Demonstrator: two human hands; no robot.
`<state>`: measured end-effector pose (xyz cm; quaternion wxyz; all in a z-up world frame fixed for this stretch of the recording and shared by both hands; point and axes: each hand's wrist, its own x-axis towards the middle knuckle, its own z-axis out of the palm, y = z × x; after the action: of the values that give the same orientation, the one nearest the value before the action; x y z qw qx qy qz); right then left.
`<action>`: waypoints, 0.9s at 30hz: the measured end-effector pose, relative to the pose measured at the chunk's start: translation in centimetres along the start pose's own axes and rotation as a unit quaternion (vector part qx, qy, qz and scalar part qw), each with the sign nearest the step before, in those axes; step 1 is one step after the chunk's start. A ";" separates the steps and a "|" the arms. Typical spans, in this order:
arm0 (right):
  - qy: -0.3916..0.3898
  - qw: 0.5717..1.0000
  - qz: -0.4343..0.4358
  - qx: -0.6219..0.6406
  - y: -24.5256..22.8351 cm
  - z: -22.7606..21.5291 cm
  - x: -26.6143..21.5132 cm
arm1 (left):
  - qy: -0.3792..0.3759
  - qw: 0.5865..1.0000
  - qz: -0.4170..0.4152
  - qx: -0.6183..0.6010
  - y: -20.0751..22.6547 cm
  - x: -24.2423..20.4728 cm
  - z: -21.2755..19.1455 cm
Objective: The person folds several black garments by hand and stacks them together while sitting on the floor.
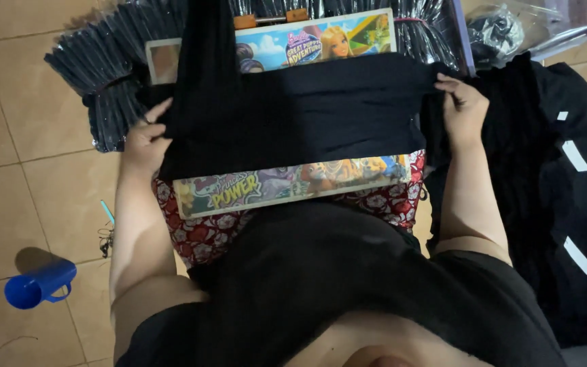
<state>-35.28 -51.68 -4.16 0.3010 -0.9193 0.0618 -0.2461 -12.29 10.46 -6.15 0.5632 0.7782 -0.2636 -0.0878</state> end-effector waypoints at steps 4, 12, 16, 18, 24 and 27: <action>0.049 0.998 0.016 0.047 0.5 -0.1 -0.7 | 0.047 0.997 -0.003 -0.054 -3.2 -2.0 -0.3; -0.086 0.994 0.058 -0.016 2.6 1.5 -2.3 | -0.049 0.978 -0.021 0.202 -0.5 -2.7 0.2; -0.031 0.999 0.026 -0.030 -1.0 1.2 0.3 | -0.077 0.954 -0.118 0.266 5.3 -1.9 1.4; -0.040 0.998 0.051 -0.004 -5.8 2.5 1.4 | -0.048 0.958 -0.065 0.275 1.9 -2.6 2.4; -0.245 0.965 0.087 0.034 -7.1 6.1 0.5 | 0.000 0.961 -0.024 0.276 0.9 -4.9 3.0; -0.271 0.958 0.086 0.031 -7.8 5.2 0.3 | 0.007 0.978 -0.047 0.204 1.3 -6.0 3.1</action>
<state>-32.70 -42.68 -3.11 0.3547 -0.9330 0.0494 0.0370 -19.10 10.68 -6.99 0.3895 0.8889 -0.2353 -0.0529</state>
